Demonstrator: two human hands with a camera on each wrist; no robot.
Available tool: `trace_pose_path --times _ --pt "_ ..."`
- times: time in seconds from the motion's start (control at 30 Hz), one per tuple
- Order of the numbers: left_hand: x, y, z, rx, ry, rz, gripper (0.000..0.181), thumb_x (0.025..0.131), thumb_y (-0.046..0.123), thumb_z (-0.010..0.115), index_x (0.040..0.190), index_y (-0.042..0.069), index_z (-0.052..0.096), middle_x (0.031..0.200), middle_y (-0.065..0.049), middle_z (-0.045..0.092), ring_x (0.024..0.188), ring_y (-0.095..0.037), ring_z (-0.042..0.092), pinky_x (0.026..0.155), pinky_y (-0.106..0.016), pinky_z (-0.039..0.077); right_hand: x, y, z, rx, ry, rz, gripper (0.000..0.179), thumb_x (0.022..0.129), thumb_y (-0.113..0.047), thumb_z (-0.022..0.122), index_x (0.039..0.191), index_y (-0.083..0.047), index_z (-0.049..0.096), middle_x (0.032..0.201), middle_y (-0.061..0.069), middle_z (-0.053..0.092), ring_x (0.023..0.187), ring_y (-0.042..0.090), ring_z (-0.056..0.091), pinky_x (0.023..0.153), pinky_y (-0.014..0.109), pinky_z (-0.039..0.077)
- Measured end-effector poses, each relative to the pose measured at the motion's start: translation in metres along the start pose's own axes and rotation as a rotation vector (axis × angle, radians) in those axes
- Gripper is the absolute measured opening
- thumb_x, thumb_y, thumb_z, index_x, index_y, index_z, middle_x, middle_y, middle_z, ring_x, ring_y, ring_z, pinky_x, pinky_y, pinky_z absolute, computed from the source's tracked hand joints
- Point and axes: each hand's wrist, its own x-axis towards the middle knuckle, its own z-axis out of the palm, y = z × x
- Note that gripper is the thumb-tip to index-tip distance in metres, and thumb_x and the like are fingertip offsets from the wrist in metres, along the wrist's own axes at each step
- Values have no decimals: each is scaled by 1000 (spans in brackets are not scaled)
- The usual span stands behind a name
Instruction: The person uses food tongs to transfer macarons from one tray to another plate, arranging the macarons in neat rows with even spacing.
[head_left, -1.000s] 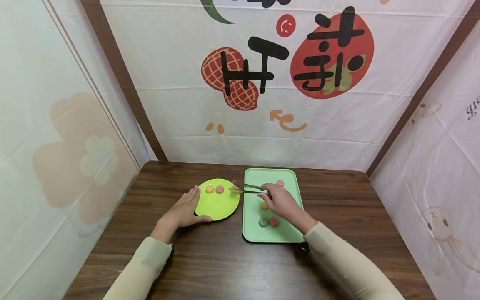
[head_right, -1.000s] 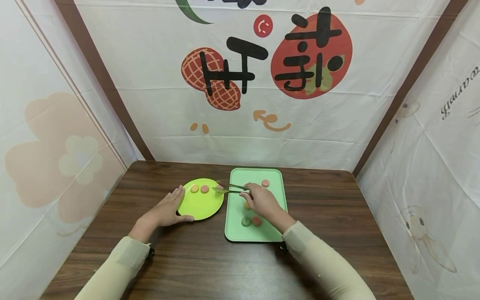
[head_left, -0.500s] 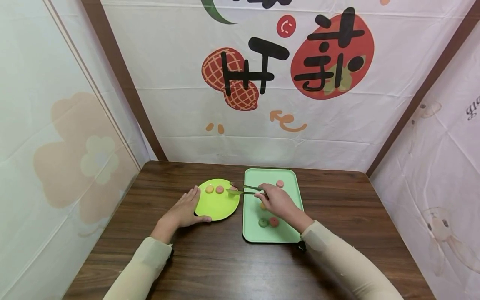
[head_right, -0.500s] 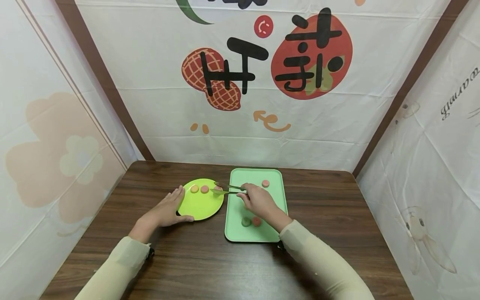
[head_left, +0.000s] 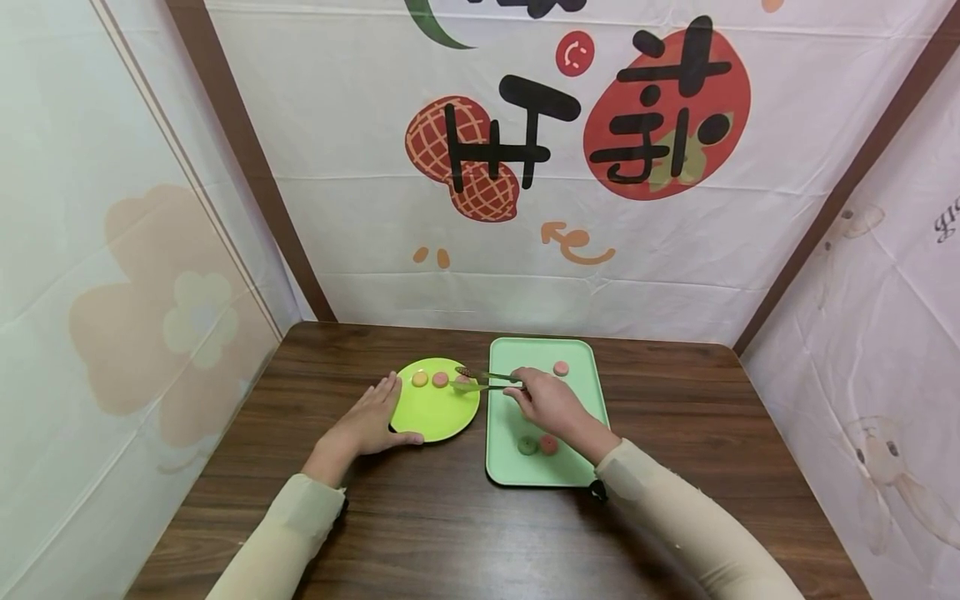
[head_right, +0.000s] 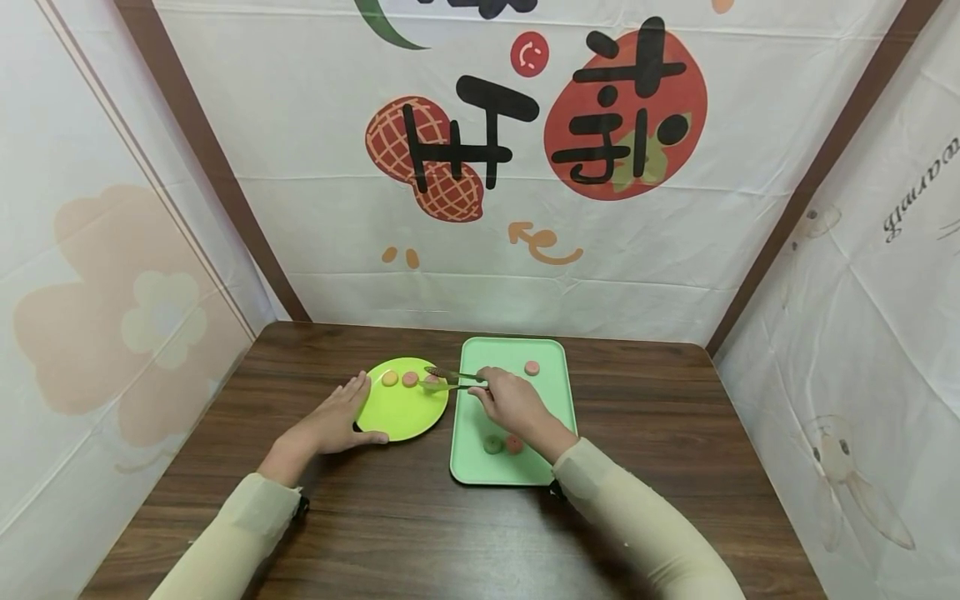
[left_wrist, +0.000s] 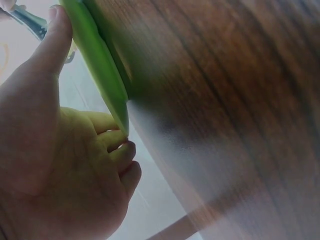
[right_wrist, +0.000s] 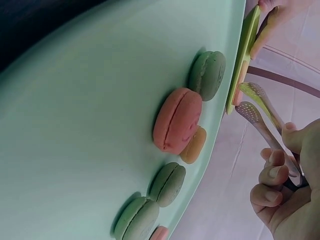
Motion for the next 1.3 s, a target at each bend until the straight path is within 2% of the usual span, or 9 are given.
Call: trace_pose_path --times 0.57,1.3 --pt "0 -1 0 -3 9 3 131 91 72 74 166 -13 9 175 -32 5 164 -45 10 134 -57 12 2 1 8 -23 -19 3 25 106 -28 72 112 -3 72 86 -1 68 71 9 58 60 27 50" --pt "0 0 -1 -9 3 0 129 91 70 74 166 -13 9 176 -32 5 164 -45 9 134 -57 12 3 -1 7 -25 -33 23 25 106 -28 71 113 -4 72 89 1 69 72 10 59 61 27 51"
